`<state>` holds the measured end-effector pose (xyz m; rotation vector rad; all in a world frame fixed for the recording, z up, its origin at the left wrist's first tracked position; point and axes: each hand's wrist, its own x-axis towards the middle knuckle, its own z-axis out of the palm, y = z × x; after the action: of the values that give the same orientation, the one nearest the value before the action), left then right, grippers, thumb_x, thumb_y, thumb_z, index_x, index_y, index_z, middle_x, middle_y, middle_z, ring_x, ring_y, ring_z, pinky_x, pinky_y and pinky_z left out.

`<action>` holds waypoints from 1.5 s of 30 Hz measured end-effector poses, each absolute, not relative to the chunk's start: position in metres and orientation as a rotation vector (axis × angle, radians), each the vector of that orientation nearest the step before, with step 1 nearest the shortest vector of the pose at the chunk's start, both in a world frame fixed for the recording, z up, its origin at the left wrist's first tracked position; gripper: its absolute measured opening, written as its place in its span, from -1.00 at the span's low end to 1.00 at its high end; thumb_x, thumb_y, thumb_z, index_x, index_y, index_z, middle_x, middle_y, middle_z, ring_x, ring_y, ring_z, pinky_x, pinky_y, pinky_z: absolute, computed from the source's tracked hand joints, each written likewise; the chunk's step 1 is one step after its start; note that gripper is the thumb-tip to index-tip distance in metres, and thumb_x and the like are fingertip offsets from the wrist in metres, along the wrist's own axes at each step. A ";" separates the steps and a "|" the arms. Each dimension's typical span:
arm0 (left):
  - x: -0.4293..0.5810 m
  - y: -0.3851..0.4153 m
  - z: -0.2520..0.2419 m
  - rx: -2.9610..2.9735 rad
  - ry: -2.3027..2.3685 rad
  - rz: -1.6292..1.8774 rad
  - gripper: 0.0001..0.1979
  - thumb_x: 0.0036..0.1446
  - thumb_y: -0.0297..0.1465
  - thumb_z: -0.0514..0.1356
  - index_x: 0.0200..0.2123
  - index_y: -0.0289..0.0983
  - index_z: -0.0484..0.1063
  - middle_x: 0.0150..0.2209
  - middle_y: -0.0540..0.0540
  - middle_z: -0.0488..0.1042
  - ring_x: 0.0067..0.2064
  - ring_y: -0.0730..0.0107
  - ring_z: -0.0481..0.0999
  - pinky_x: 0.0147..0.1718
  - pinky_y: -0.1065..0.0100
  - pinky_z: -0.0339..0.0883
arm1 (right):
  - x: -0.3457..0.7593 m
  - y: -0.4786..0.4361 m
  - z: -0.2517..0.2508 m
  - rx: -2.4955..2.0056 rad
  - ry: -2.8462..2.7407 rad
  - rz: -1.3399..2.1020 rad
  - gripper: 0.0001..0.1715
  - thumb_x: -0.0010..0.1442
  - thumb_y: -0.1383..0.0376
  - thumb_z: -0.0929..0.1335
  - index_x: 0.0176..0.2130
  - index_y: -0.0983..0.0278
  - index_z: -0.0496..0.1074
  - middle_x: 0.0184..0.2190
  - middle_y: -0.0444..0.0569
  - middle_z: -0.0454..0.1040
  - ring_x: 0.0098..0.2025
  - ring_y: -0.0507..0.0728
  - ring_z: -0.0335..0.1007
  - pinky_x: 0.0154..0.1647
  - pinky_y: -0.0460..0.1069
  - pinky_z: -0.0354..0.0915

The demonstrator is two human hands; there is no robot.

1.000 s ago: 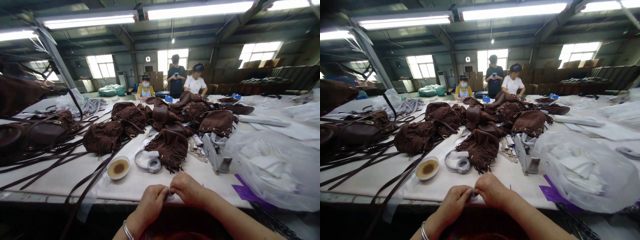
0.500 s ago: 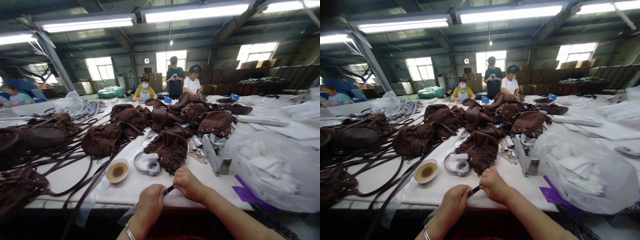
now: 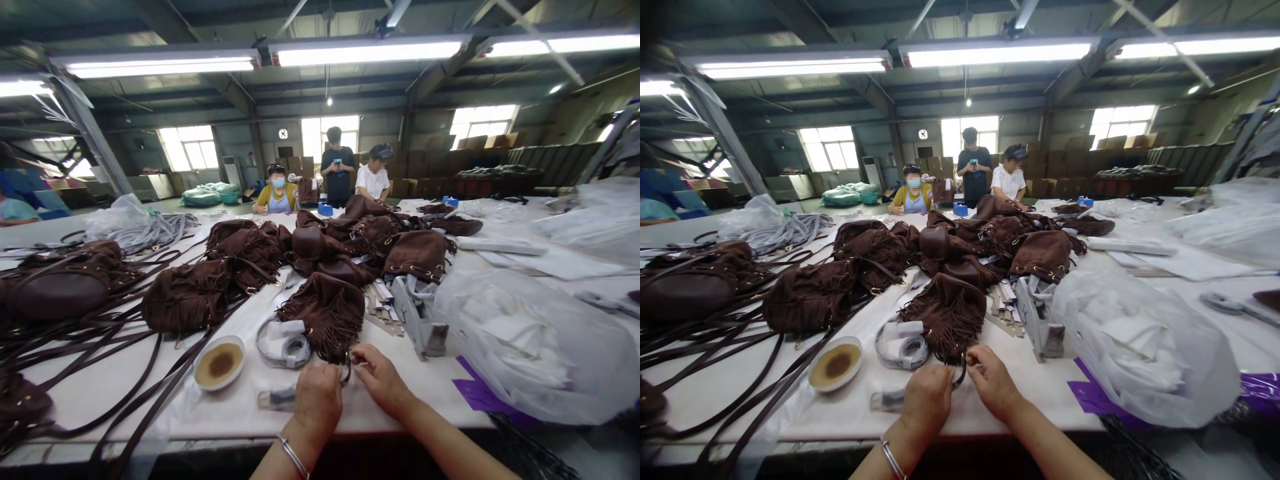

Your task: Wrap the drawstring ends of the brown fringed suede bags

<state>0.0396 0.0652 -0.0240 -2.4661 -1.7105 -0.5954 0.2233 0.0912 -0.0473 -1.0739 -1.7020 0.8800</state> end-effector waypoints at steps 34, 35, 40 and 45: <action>0.029 0.053 -0.018 -2.486 -1.963 -0.527 -0.79 0.16 -0.36 0.27 -0.11 -0.20 0.49 -0.12 -0.14 0.48 -0.08 0.14 0.44 -0.10 0.19 0.28 | 0.213 0.118 -0.056 -1.274 -1.797 0.532 -0.83 0.15 0.38 0.26 -0.36 0.24 0.43 -0.37 -0.04 0.47 -0.27 0.16 0.41 -0.18 0.04 0.32; 0.029 0.052 -0.017 -2.480 -1.953 -0.548 -0.72 0.15 -0.34 0.28 -0.05 -0.20 0.48 -0.10 -0.14 0.47 -0.06 0.12 0.43 -0.07 0.17 0.28 | 0.213 0.119 -0.057 -1.292 -1.789 0.516 -0.84 0.16 0.37 0.26 -0.36 0.24 0.43 -0.37 -0.03 0.47 -0.28 0.17 0.41 -0.18 0.05 0.32; 0.023 0.046 -0.025 -2.450 -1.935 -0.576 -0.80 0.18 -0.35 0.26 -0.11 -0.21 0.49 -0.16 -0.12 0.50 -0.08 0.11 0.45 -0.01 0.10 0.26 | 0.215 0.123 -0.054 -1.333 -1.720 0.385 -0.86 0.19 0.31 0.26 -0.32 0.23 0.41 -0.38 -0.01 0.48 -0.28 0.21 0.41 -0.19 0.08 0.34; 0.013 0.049 -0.037 -2.434 -1.879 -0.563 -0.82 0.22 -0.52 0.16 -0.37 -0.19 0.51 -0.32 -0.07 0.53 -0.21 0.20 0.50 -0.09 0.15 0.30 | 0.199 0.092 -0.051 -0.985 -2.134 0.342 -0.70 0.22 0.43 0.22 -0.10 0.24 0.44 -0.15 0.09 0.54 -0.08 0.20 0.46 -0.05 0.04 0.38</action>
<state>0.0133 0.0495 -0.0373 -2.4344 -1.8785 -0.5626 0.1994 0.0922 -0.0507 -0.9849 -2.1335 0.3424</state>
